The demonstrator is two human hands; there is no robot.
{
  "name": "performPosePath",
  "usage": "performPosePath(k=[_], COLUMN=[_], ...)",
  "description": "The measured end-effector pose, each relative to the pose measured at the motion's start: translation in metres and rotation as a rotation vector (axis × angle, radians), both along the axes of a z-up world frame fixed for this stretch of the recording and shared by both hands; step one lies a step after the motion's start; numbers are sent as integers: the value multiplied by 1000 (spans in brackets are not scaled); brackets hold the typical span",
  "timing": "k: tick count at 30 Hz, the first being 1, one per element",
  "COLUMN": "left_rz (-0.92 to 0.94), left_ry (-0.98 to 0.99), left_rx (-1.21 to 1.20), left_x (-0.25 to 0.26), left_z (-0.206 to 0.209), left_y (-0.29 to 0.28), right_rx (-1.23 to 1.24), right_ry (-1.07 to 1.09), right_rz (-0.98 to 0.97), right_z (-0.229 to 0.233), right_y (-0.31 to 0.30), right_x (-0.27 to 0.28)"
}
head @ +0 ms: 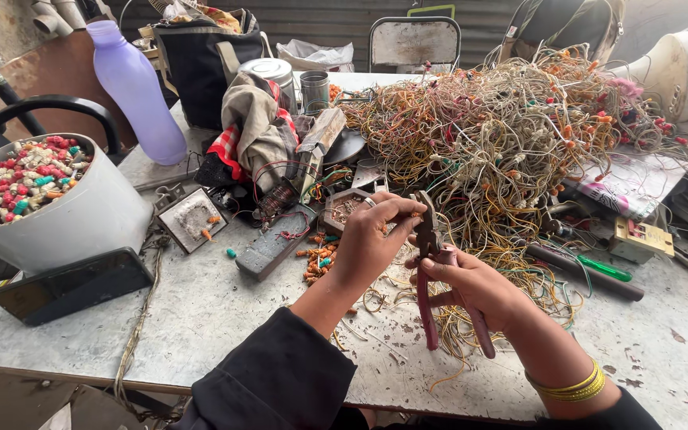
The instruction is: The person uses pliers to strip insulation from small wires, repeatedly cutting and pulling the coating off each piece. The stripped wires and removed insulation accumulate on the table throughout the clip.
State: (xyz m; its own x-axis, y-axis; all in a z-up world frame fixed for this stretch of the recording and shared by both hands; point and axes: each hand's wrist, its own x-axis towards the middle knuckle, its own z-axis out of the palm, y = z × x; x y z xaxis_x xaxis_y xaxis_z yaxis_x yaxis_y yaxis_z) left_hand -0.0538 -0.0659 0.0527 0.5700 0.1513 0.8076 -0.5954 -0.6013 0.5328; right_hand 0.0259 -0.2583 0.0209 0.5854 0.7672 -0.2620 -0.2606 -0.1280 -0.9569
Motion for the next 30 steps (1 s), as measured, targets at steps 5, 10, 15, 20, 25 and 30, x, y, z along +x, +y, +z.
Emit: performPosePath(k=[5,10,15,20,25,30], left_rz=[-80,-107,-128,-151,-143,-121], left_ry=[84,103,110,109,53,44], left_rx=[-130,-147,-121,-177,-180,-198], left_x=[4,4,3,2,0,2], left_z=[0,-3,-4,-1,-1,-1], left_y=[2,3,3,2,0,4], right_rx=[48,105,129,119,221,269], right_ry=[29,165,129,117,49,-16], right_rz=[49,90,64,-8,-32,2], right_z=[9,10,5,2,-3,-4], right_y=[-1,1,1,3,7,8], right_x=[-4,-5,-4,-6,-11,-15])
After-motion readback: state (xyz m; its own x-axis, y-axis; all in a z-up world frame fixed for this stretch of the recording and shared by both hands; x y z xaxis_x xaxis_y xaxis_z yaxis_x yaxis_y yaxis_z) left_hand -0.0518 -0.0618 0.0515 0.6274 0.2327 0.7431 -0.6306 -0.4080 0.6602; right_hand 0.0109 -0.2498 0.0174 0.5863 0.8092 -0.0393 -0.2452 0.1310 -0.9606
